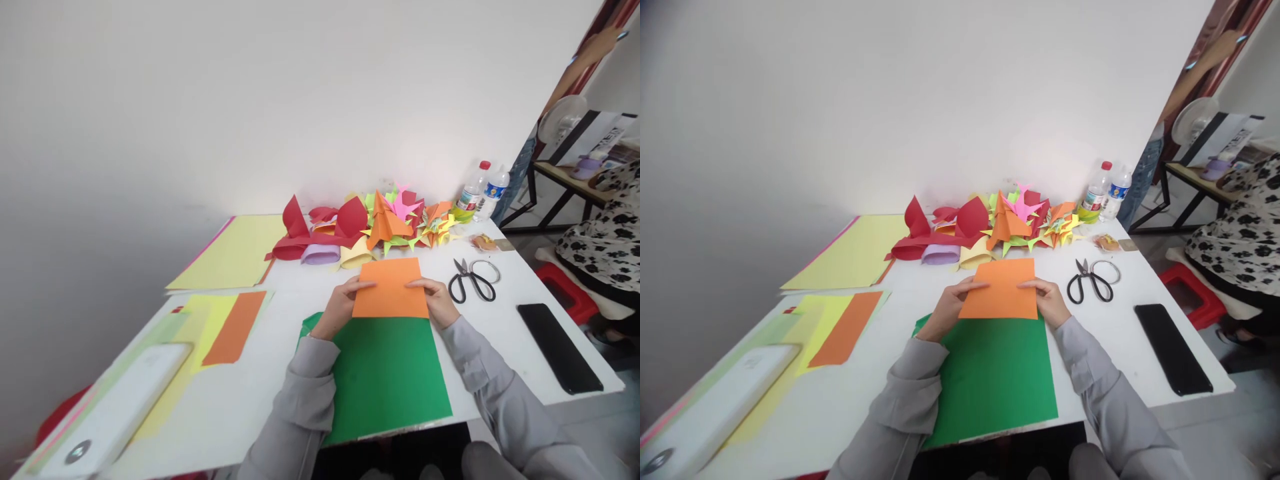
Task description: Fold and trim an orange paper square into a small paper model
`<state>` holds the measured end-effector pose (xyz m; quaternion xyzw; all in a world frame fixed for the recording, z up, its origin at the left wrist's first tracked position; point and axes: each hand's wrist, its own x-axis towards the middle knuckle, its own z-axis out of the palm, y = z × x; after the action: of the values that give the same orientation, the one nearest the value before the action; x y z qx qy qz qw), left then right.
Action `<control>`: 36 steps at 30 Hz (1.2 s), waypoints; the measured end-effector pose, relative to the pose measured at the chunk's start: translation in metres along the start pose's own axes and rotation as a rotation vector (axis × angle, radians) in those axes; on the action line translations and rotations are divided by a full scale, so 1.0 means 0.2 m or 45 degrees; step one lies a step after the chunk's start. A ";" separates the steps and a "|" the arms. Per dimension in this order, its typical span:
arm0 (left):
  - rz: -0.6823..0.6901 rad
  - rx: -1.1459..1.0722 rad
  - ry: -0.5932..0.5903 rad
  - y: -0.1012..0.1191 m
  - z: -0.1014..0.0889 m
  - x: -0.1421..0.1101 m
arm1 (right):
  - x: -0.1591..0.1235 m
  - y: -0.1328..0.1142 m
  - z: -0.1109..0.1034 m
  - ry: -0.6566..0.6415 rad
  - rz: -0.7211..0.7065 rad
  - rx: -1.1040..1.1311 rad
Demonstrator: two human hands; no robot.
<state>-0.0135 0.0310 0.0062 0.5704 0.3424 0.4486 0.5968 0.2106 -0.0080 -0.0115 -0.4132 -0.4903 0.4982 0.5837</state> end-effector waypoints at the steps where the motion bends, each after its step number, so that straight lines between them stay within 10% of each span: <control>1: 0.007 0.014 -0.006 0.00 0.00 0.00 | 0.00 0.00 0.00 -0.038 -0.026 -0.018; 36: 0.043 -0.005 0.397 -0.04 0.10 -0.01 | -0.01 0.00 0.03 -0.050 -0.115 -0.036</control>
<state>0.0047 0.0229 0.0004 0.4982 0.4204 0.5426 0.5298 0.2040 -0.0092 -0.0099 -0.3890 -0.5267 0.4726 0.5899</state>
